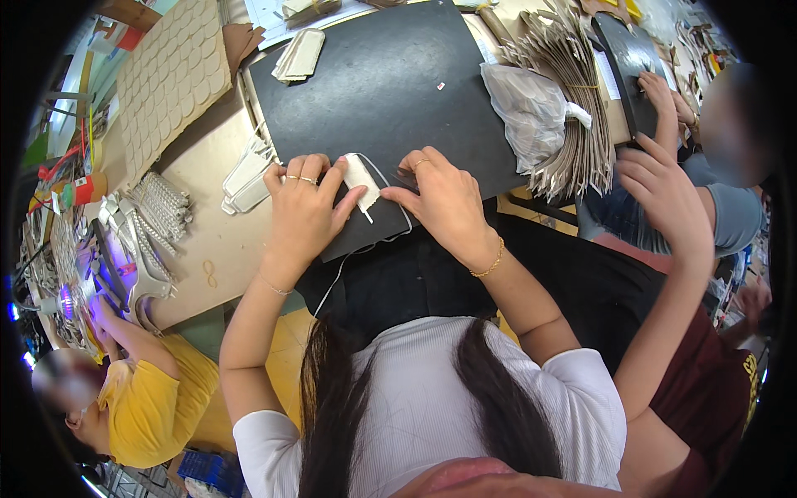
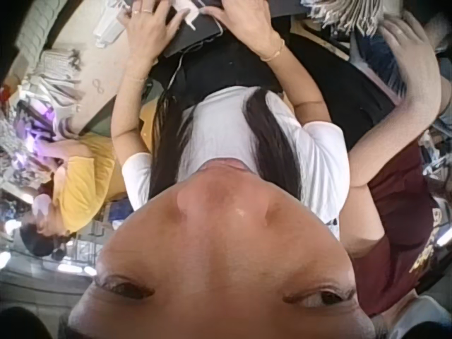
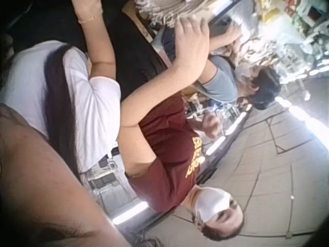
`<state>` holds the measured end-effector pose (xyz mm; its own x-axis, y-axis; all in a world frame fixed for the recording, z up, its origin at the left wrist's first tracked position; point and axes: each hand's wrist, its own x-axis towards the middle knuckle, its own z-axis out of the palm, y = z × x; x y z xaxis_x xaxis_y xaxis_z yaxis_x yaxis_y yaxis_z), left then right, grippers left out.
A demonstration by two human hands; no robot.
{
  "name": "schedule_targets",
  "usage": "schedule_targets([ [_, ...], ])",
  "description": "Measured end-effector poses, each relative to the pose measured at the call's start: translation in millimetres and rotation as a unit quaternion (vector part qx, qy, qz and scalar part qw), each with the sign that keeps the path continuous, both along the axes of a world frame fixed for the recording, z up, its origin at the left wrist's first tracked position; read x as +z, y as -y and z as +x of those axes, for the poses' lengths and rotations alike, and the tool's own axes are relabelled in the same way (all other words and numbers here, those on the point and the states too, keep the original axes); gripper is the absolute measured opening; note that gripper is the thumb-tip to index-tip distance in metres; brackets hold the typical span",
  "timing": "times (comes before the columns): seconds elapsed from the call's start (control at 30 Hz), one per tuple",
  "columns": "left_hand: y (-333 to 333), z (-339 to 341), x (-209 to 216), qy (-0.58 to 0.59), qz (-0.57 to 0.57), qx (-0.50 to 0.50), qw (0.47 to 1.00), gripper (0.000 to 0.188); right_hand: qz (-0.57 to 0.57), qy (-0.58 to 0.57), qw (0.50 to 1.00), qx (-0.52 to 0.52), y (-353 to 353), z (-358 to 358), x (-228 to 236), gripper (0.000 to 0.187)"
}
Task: The person sits at a workbench and repeatedly sews white fabric pieces using a needle and thread. They pull the thread through the fabric, tie off the ends, and place the finished pieces into a pile on the table. The process is repeated for multiple identical components.
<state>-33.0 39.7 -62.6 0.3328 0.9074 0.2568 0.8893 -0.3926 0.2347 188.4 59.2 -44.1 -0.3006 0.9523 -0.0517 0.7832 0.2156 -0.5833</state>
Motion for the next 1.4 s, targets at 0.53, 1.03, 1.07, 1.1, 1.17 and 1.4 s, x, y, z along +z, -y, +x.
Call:
schedule_targets([
  [0.53, 25, 18, -13, 0.065, 0.049, 0.036, 0.996, 0.031, -0.045, 0.0, 0.999, 0.016, -7, -6, 5, 0.023],
  [1.03, 24, 17, -8, 0.074, 0.026, 0.034, 0.996, 0.033, -0.226, -0.165, 0.96, 0.009, -62, -13, -3, 0.038],
  [1.07, 24, 16, -7, 0.067, 0.025, 0.03, 0.997, 0.033, -0.18, -0.123, 0.975, 0.043, -64, -12, -1, 0.037],
  [1.1, 23, 15, -7, 0.054, 0.027, 0.023, 0.998, 0.033, -0.133, -0.079, 0.985, 0.077, -66, -11, 2, 0.037],
  [1.17, 21, 13, -5, 0.034, 0.029, 0.008, 0.999, 0.033, -0.109, -0.008, 0.987, 0.115, -73, -12, 8, 0.035],
  [1.4, 13, 8, 3, -0.006, 0.02, -0.043, 0.999, 0.032, -0.018, 0.039, 0.985, 0.169, -82, -25, 20, 0.03],
])
